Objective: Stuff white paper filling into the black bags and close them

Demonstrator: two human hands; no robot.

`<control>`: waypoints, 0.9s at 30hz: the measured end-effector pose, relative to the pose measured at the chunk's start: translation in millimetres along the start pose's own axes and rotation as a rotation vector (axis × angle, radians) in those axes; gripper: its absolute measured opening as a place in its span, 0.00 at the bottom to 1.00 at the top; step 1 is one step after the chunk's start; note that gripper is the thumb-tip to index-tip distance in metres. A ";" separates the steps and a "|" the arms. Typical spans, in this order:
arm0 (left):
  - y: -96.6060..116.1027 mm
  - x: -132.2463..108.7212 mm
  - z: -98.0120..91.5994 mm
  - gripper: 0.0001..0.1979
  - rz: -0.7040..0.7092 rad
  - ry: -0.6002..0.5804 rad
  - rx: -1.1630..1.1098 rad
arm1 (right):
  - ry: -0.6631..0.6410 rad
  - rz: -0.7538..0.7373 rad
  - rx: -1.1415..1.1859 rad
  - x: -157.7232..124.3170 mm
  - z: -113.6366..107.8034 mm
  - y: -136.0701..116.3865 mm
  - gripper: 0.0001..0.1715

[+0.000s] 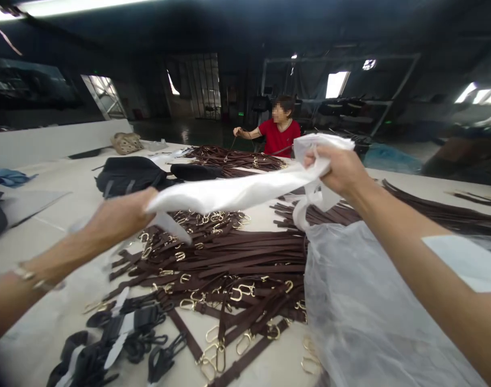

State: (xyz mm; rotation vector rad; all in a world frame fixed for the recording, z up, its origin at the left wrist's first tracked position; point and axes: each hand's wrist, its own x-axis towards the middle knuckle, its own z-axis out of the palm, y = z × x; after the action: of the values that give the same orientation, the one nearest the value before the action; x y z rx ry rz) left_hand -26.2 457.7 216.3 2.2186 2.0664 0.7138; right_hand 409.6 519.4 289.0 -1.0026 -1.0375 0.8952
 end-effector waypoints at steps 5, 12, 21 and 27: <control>33.5 76.9 44.5 0.24 0.212 0.038 0.295 | 0.156 0.270 -0.093 14.0 -25.5 52.5 0.29; 9.6 -78.4 150.6 0.25 0.451 -0.101 0.134 | -0.030 0.420 -0.512 -203.4 -35.1 161.0 0.18; -5.3 -370.7 172.8 0.16 0.186 -0.405 -0.426 | -0.263 0.568 -0.915 -431.1 -44.2 249.2 0.22; 14.0 -410.9 164.6 0.34 -0.384 -0.536 -0.736 | -0.252 0.736 -0.356 -453.5 3.7 198.6 0.22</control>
State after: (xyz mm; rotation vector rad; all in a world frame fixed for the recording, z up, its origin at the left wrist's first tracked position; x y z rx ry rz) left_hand 37.5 112.2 -53.2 1.3660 1.5419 0.6113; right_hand 262.2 157.0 -14.5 -1.6568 -1.0691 1.4950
